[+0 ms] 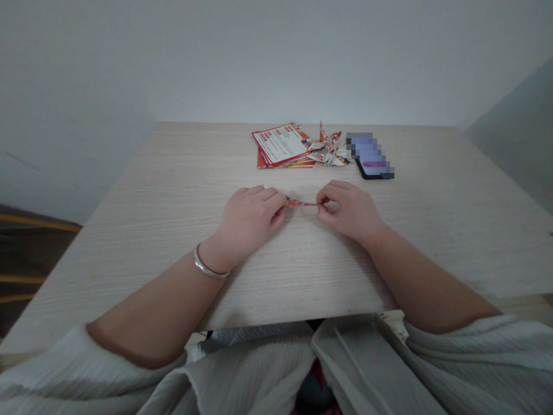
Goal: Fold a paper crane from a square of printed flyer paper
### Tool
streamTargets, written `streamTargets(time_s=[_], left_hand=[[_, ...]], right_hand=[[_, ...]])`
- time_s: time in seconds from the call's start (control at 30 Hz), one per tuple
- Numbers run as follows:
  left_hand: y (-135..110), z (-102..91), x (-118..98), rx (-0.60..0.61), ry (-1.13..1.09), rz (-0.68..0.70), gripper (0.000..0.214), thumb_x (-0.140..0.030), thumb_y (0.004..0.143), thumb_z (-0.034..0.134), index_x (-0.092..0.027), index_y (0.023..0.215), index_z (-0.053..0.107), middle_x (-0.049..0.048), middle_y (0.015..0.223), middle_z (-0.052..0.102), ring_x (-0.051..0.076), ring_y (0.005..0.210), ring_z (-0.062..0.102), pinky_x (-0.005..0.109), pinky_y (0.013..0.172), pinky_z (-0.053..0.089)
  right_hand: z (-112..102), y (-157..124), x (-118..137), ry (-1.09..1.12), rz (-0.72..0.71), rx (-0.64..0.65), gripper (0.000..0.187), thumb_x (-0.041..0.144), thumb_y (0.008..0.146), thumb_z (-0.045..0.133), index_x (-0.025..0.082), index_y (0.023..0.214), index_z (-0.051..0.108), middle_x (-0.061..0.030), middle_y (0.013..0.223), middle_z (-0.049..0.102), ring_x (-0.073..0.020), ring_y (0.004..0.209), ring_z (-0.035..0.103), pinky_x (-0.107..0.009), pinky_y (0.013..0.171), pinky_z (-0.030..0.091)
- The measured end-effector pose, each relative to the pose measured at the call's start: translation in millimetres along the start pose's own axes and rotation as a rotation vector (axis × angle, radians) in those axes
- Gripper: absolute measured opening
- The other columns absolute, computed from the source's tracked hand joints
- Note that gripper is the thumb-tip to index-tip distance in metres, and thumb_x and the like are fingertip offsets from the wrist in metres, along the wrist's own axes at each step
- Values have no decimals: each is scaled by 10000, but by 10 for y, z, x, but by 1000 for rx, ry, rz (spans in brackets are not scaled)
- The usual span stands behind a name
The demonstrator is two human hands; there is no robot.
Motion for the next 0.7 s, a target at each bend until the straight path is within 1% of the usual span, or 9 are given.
streamTargets(time_s=[0.17, 0.3, 0.37, 0.43, 0.5, 0.57, 0.7], left_hand=[[0, 3, 27, -10, 8, -2, 197, -246, 962, 534, -185, 825, 662, 65, 777, 701, 219, 710, 624, 353, 617, 387], [-16, 18, 112, -30, 17, -31, 224, -235, 962, 502, -181, 801, 648, 73, 784, 696, 224, 709, 623, 359, 613, 390], [-24, 28, 135, -40, 3, -30, 235, -242, 968, 494, -182, 798, 645, 73, 786, 694, 219, 706, 619, 356, 612, 390], [-27, 31, 132, -45, -9, -24, 225, -239, 966, 500, -183, 803, 646, 70, 790, 692, 213, 705, 612, 354, 617, 390], [-23, 25, 112, -47, -15, -11, 210, -235, 960, 511, -184, 813, 651, 68, 789, 691, 211, 708, 606, 360, 636, 402], [-17, 12, 91, -57, -11, 6, 207, -233, 956, 513, -189, 810, 653, 61, 777, 687, 213, 709, 598, 379, 682, 430], [-22, -20, 90, -108, 27, 2, 209, -237, 948, 526, -205, 773, 634, 50, 778, 694, 225, 758, 594, 451, 859, 470]], right_hand=[[-29, -8, -46, -30, 30, 3, 77, 152, 779, 596, 219, 787, 633, -48, 858, 706, -213, 832, 669, -324, 742, 473], [-57, -32, -197, -12, 100, -52, 66, 158, 768, 608, 218, 786, 628, -36, 830, 698, -191, 749, 650, -312, 688, 465], [-68, -42, -236, 30, 118, -81, 63, 175, 800, 598, 215, 820, 642, -33, 831, 709, -182, 738, 657, -308, 685, 470], [-67, -45, -209, 52, 111, -70, 105, 201, 840, 591, 209, 903, 674, -37, 857, 732, -181, 743, 673, -309, 692, 476], [-61, -43, -122, 29, 70, -49, 174, 223, 865, 603, 214, 1010, 699, -39, 909, 758, -183, 759, 687, -315, 719, 480], [-53, -40, -14, -1, -3, -29, 132, 208, 891, 586, 214, 947, 705, -38, 880, 758, -187, 781, 693, -312, 732, 472], [-42, -46, 89, -19, -54, -19, 109, 217, 901, 607, 214, 901, 716, -30, 858, 760, -181, 778, 687, -299, 706, 450]])
Point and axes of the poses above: each hand's wrist, its own y-axis towards the middle knuckle, its own z-axis out of the palm, x = y × z, the point moved 2 cm from there along y, towards the middle knuckle
